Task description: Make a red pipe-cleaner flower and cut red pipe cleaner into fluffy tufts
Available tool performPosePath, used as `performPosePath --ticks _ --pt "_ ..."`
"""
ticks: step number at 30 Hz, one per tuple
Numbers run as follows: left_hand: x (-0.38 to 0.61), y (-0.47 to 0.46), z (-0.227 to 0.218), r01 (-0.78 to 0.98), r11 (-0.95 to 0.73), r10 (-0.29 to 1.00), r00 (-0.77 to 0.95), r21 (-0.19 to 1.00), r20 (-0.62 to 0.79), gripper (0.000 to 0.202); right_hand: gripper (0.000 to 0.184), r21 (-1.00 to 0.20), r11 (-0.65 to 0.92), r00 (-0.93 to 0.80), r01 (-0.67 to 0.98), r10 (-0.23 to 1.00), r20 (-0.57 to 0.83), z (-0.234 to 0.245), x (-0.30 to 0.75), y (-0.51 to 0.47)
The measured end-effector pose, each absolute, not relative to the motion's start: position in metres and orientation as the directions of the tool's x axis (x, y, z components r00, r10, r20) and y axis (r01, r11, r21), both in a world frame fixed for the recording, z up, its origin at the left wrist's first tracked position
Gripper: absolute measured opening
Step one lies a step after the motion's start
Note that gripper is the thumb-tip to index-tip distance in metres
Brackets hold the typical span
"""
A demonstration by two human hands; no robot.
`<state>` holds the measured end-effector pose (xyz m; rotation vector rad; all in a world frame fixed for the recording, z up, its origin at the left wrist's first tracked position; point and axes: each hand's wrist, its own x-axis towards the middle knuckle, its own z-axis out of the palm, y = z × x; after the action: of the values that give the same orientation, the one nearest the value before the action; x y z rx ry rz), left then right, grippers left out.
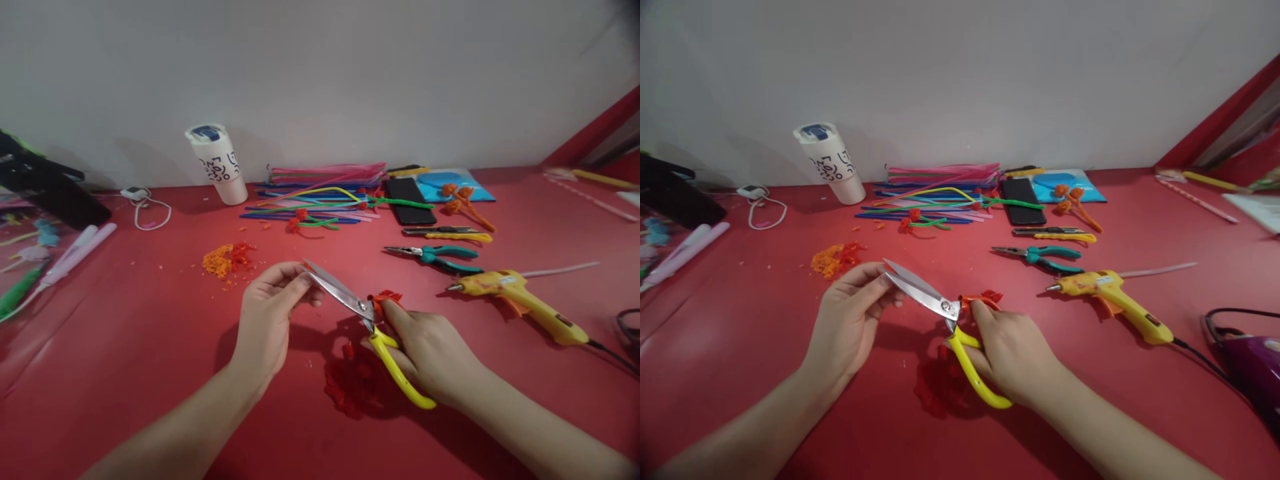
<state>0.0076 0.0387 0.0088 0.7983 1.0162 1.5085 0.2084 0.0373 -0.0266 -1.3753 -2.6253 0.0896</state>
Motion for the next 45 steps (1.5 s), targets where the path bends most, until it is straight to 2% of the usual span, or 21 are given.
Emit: performPosePath --ticks 13,29,31,34,37,39,42,45 --pt "0.008 0.038 0.011 -0.421 -0.042 0.984 -0.174 0.906 -0.035 0.004 0.04 -0.101 0.596 -0.564 0.796 0.792 0.233 -0.025 0.207 0.037" --pt "0.007 0.038 0.013 -0.391 -0.042 0.977 -0.207 0.919 -0.043 0.002 0.04 -0.124 0.559 -0.519 0.82 0.818 0.25 -0.024 0.207 0.037" --pt "0.007 0.038 0.013 -0.392 -0.044 0.978 -0.206 0.919 -0.041 0.003 0.04 -0.189 0.514 -0.476 0.837 0.853 0.215 -0.021 0.206 0.038" --pt "0.007 0.039 0.011 -0.412 -0.016 0.982 -0.177 0.911 -0.063 0.003 0.036 -0.406 0.391 -0.385 0.826 0.917 0.098 -0.013 0.203 0.039" --pt "0.01 0.038 0.009 -0.416 0.049 0.989 -0.107 0.908 -0.103 0.005 0.031 -0.676 0.233 -0.344 0.699 0.938 -0.032 -0.003 0.197 0.039" --pt "0.012 0.038 0.006 -0.387 0.105 0.991 -0.033 0.916 -0.128 0.005 0.027 -0.812 0.116 -0.325 0.572 0.941 -0.095 0.003 0.192 0.038" --pt "0.017 0.036 0.001 -0.298 0.211 0.977 0.106 0.931 -0.187 0.006 0.021 -0.912 -0.054 -0.261 0.407 0.95 -0.172 0.006 0.188 0.035" --pt "0.024 0.034 -0.004 -0.187 0.303 0.935 0.249 0.934 -0.253 0.007 0.02 -0.931 -0.147 -0.217 0.335 0.949 -0.228 0.006 0.186 0.035"
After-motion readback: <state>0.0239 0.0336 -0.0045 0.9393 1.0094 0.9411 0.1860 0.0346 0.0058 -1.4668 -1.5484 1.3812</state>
